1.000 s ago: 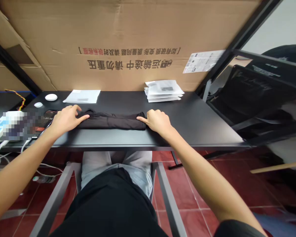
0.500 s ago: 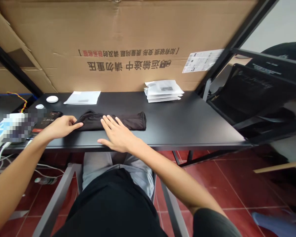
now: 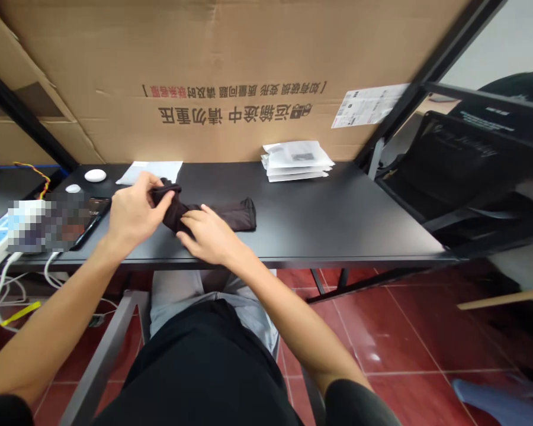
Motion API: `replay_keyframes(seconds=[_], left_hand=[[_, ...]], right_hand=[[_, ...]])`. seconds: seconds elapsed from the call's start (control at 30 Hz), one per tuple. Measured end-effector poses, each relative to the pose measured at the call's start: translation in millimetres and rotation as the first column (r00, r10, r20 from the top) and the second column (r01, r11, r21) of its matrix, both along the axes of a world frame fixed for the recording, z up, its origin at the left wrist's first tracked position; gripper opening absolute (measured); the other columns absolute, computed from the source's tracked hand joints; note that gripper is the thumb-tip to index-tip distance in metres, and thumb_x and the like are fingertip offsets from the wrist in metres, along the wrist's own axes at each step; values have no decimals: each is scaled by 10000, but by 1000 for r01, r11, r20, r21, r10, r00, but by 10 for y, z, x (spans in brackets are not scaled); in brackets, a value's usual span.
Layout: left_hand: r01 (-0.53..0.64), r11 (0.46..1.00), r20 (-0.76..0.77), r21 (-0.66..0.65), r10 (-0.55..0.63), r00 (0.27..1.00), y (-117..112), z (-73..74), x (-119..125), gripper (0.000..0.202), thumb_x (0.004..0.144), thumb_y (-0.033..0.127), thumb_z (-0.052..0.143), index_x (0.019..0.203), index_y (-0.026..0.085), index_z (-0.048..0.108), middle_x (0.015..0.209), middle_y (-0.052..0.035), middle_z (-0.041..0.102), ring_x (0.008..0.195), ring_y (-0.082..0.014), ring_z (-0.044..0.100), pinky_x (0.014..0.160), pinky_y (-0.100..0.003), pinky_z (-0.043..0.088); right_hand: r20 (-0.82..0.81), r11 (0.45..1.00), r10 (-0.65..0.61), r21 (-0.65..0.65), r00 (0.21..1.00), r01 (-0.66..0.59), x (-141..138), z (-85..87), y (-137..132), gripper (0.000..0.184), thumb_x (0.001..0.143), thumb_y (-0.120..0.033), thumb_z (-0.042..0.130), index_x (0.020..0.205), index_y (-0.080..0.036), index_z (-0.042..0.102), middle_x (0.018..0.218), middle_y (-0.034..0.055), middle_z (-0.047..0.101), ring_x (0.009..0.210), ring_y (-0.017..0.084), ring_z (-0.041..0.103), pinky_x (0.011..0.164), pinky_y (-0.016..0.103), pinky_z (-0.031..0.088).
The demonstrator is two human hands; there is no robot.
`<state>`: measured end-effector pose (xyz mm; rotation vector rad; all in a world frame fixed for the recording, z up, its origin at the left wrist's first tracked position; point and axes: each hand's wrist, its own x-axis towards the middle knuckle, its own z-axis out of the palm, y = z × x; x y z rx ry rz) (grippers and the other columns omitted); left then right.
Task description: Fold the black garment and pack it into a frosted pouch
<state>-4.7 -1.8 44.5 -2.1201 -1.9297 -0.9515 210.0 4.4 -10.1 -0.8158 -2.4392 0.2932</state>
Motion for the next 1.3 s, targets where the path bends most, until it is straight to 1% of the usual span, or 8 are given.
replay_keyframes(seconds=[0.1, 0.2, 0.37, 0.5, 0.77, 0.93, 1.17, 1.3], left_hand=[[103, 995, -67, -7, -103, 992, -28, -109, 326, 278, 1069, 472, 697, 1237, 254, 664, 1020, -75, 816, 1018, -323, 791, 851, -378, 554], [230, 972, -122, -42, -233, 965, -58, -312, 534, 211, 1075, 401, 716, 1239, 279, 666, 1131, -88, 846, 1153, -321, 774, 837, -366, 578], [346, 934, -25, -89, -350, 937, -87, -568, 595, 436, 1016, 381, 813, 1390, 293, 607, 1256, -88, 826, 1154, -311, 780, 933, -404, 614], [399, 917, 103, -17, -396, 913, -142, -579, 419, 688, 908, 445, 923, 1469, 285, 560, 1429, -110, 735, 1182, -300, 745, 1065, -437, 602], [20, 978, 55, -209, -9, 998, -139, -657, 52, 482, 996, 733, 684, 935, 257, 632, 1077, -164, 742, 1194, -433, 646, 1110, -618, 517], [83, 968, 175, -235, -41, 984, -48, -590, 101, 335, 986, 559, 715, 914, 278, 549, 1015, -105, 758, 1049, -360, 688, 949, -512, 565], [99, 995, 235, 31, -104, 967, -54, -410, 344, 282, 962, 340, 761, 1088, 285, 514, 1076, -59, 721, 991, -285, 713, 902, -442, 586], [226, 968, 90, 113, -237, 967, -77, -475, 548, 283, 937, 196, 762, 1104, 278, 549, 1178, -102, 717, 1160, -340, 678, 1009, -501, 581]], right_hand=[[-194, 964, -267, -53, 944, 262, 339, 189, 33, 297, 1115, -302, 565, 958, -228, 805, 985, 82, 860, 976, 268, 815, 1144, 472, 595], [-327, 913, -405, -92, 854, 398, 646, 307, 27, 221, 1068, -325, 633, 971, -232, 809, 972, 70, 854, 928, 270, 808, 963, 412, 642], [-195, 996, -88, -33, 977, 83, 754, 214, -47, 299, 1060, -226, 626, 1251, -264, 853, 1343, 77, 850, 1238, 294, 804, 1112, 452, 644], [-29, 996, -40, 76, 999, 42, 660, 58, -57, 322, 1085, -187, 606, 1247, -233, 881, 1389, 121, 833, 1322, 331, 771, 1175, 526, 629], [64, 996, -56, 75, 996, 51, 667, 6, -80, 313, 1094, -200, 624, 1290, -202, 868, 1419, 138, 825, 1325, 332, 784, 1187, 520, 633], [66, 997, -55, 52, 996, 52, 526, -33, -121, 335, 1101, -230, 626, 1361, -202, 834, 1463, 152, 805, 1377, 333, 763, 1275, 563, 567], [-93, 989, 129, 79, 987, -122, 360, -46, -89, 368, 1120, -229, 545, 1374, -286, 805, 1426, 60, 829, 1370, 271, 765, 1362, 590, 476], [-309, 987, -127, 54, 943, 151, 719, 108, -12, 212, 1078, -274, 641, 1159, -285, 837, 1150, 72, 877, 1070, 284, 832, 1096, 505, 665]])
